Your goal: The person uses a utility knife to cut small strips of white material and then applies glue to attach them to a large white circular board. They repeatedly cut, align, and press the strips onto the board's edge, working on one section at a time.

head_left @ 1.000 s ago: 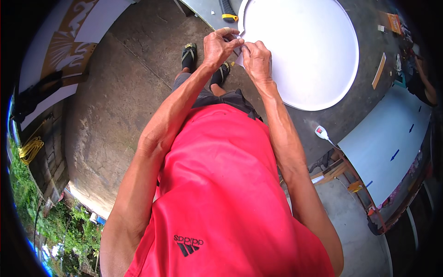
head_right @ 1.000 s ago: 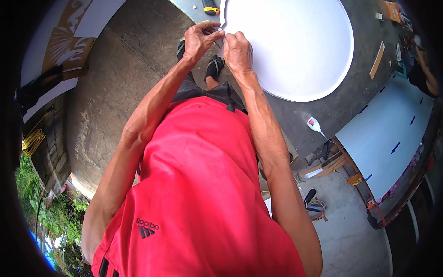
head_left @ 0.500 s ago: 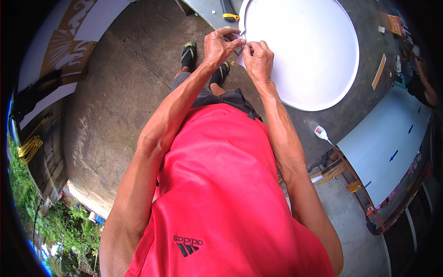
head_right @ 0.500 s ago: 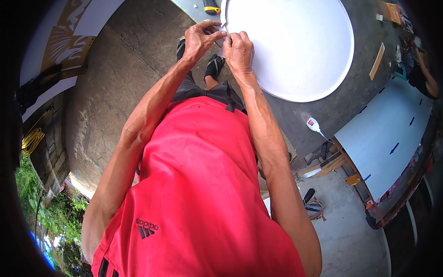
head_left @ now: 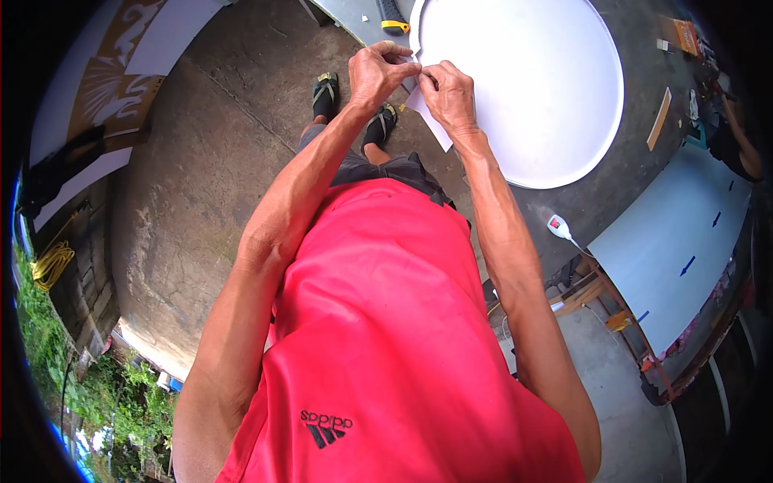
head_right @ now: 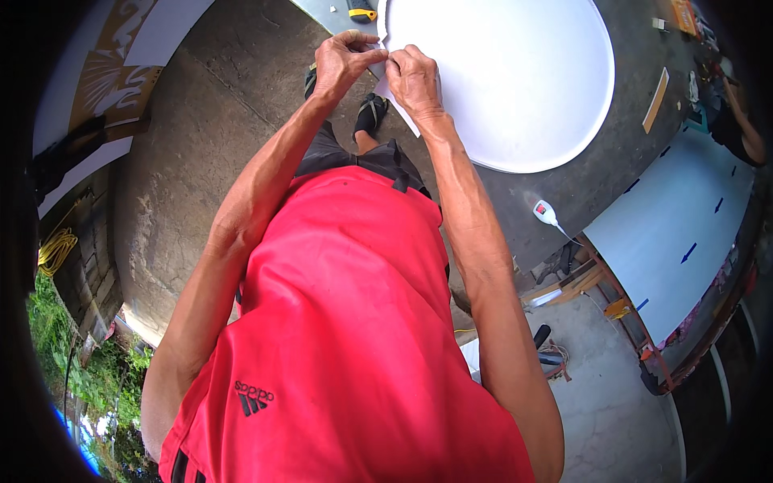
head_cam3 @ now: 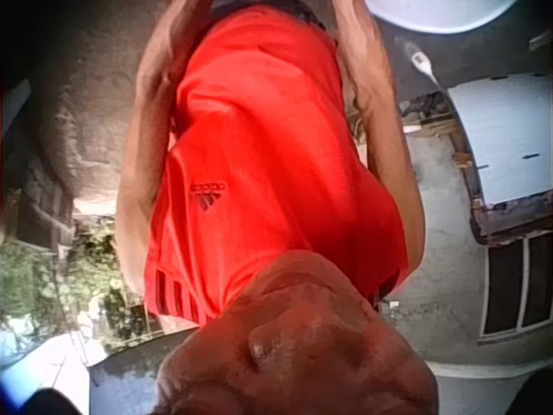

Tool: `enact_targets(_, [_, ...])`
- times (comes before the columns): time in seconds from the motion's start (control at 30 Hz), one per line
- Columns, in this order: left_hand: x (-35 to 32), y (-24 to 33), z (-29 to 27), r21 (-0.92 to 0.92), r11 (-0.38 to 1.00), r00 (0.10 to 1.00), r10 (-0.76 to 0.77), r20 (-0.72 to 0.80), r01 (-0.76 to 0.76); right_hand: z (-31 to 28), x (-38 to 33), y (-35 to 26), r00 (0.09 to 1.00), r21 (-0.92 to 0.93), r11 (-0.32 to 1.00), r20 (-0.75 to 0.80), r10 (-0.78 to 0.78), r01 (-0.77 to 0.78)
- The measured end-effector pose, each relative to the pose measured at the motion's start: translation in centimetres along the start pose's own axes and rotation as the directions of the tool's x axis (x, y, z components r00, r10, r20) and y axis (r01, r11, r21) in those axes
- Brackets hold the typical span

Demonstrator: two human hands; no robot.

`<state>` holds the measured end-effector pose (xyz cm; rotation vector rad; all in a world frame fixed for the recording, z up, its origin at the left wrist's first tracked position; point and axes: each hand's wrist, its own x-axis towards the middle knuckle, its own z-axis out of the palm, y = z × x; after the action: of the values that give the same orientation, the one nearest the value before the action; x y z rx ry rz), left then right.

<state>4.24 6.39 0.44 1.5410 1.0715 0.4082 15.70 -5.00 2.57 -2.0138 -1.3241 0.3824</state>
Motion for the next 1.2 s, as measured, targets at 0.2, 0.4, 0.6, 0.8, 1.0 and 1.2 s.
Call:
enact_targets(0.2, [-0.2,0.6,0.1,0.02,1.0,1.0,-0.024,-0.007,0.024,0.3,-0.4,0.5,0.999,0.068,0.997,-0.038,0.039,-0.036])
enact_targets(0.4, [-0.2,0.2,0.0,0.033,0.999,1.0,0.007,-0.007,-0.007,0.2,-0.4,0.6,0.999,0.082,0.996,-0.027,0.031,-0.029])
enact_targets(0.6, [-0.3,0.2,0.1,0.017,1.0,1.0,0.011,-0.003,-0.011,0.1,-0.4,0.6,1.0,0.054,0.999,-0.03,0.008,-0.006])
enact_targets(0.8, [-0.2,-0.2,-0.1,0.008,0.999,0.999,0.046,0.014,-0.046,0.0,-0.4,0.7,0.999,0.072,0.997,-0.015,0.03,-0.029])
enact_targets(1.0, [0.2,-0.5,-1.1,-0.152,0.986,0.992,-0.043,0.122,0.061,0.0,-0.1,1.3,0.991,0.15,0.98,0.02,0.133,-0.134])
enact_targets(1.2, [0.6,0.1,-1.9,-0.085,0.993,0.982,-0.071,0.174,0.086,-0.8,0.7,0.8,0.929,0.16,0.918,0.143,0.342,-0.363])
